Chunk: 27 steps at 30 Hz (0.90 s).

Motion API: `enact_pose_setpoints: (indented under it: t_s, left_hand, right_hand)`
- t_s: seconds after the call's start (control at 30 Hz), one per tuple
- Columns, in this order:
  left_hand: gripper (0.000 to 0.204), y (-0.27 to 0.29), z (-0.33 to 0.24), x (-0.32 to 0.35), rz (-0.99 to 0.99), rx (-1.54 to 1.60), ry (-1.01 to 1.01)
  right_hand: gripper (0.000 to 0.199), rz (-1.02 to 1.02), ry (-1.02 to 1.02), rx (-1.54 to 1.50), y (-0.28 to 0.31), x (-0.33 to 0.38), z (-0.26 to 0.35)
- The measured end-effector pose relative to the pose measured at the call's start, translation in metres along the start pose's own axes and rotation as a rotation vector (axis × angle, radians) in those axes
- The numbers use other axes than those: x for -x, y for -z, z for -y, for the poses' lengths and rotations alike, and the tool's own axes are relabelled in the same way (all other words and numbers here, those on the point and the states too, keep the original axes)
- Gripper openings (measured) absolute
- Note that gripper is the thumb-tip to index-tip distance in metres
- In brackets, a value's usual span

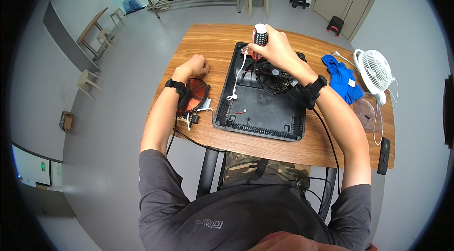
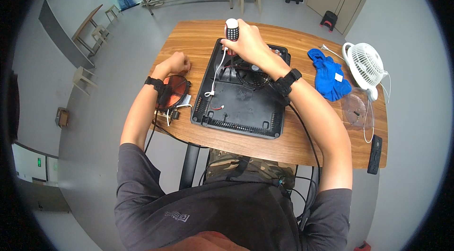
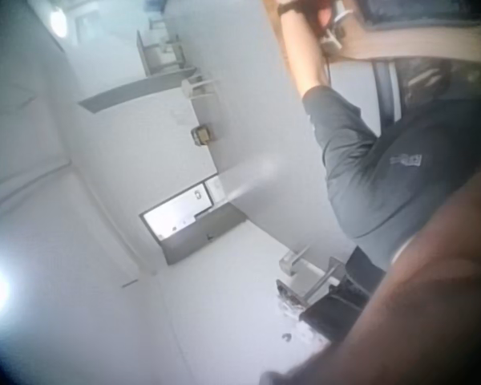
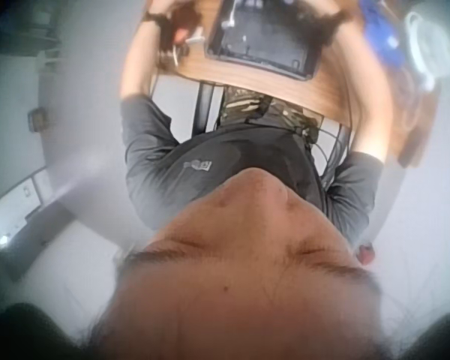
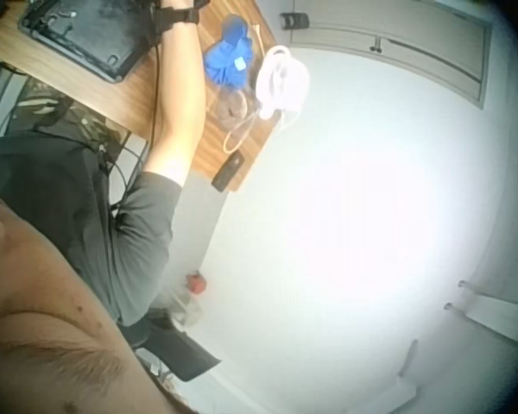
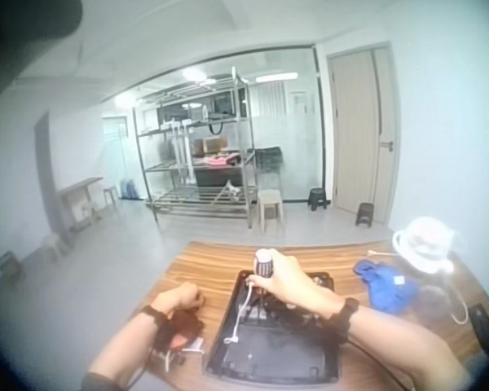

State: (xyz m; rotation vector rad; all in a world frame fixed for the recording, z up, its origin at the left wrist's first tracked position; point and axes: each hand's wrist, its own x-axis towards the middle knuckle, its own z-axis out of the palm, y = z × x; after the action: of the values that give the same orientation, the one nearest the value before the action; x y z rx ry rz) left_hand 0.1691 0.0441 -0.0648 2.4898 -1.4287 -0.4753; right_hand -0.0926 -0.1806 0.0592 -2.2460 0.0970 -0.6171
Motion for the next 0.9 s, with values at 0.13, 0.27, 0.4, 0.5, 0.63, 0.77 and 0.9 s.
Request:
enact_pose_setpoints:
  t_s: [0.13,0.27,0.4,0.5,0.63,0.77,0.9]
  left_hand:
    - [0.005,0.001,-0.009,-0.003,0.008,0.000,-0.017]
    - [0.006,-0.004,-0.011,-0.006,-0.001,-0.065,-0.046]
    - [0.008,0.001,-0.007,-0.013,-0.097,-0.013,-0.117]
    - [0.012,0.030,-0.045,-0.008,-0.220,0.007,-0.138]
    - [0.019,0.073,-0.115,0.002,-0.320,0.111,-0.247]
    - [0.024,0.093,-0.166,0.004,-0.443,0.209,-0.394]
    - [0.028,0.097,-0.192,-0.005,-0.493,0.259,-0.469]
  right_hand:
    - [0.037,0.026,-0.097,-0.011,0.004,0.001,-0.001]
    - [0.037,-0.040,-0.012,0.164,0.004,-0.001,-0.007]
    - [0.041,-0.073,0.065,0.139,-0.007,-0.008,-0.021]
    - [0.042,-0.090,0.083,0.146,-0.009,-0.010,-0.022]
    - [0.042,-0.122,0.097,0.152,-0.011,-0.010,-0.019]
    - [0.040,-0.164,0.108,0.162,-0.012,-0.011,-0.017]
    - [0.038,-0.193,0.120,0.103,-0.010,-0.012,-0.017]
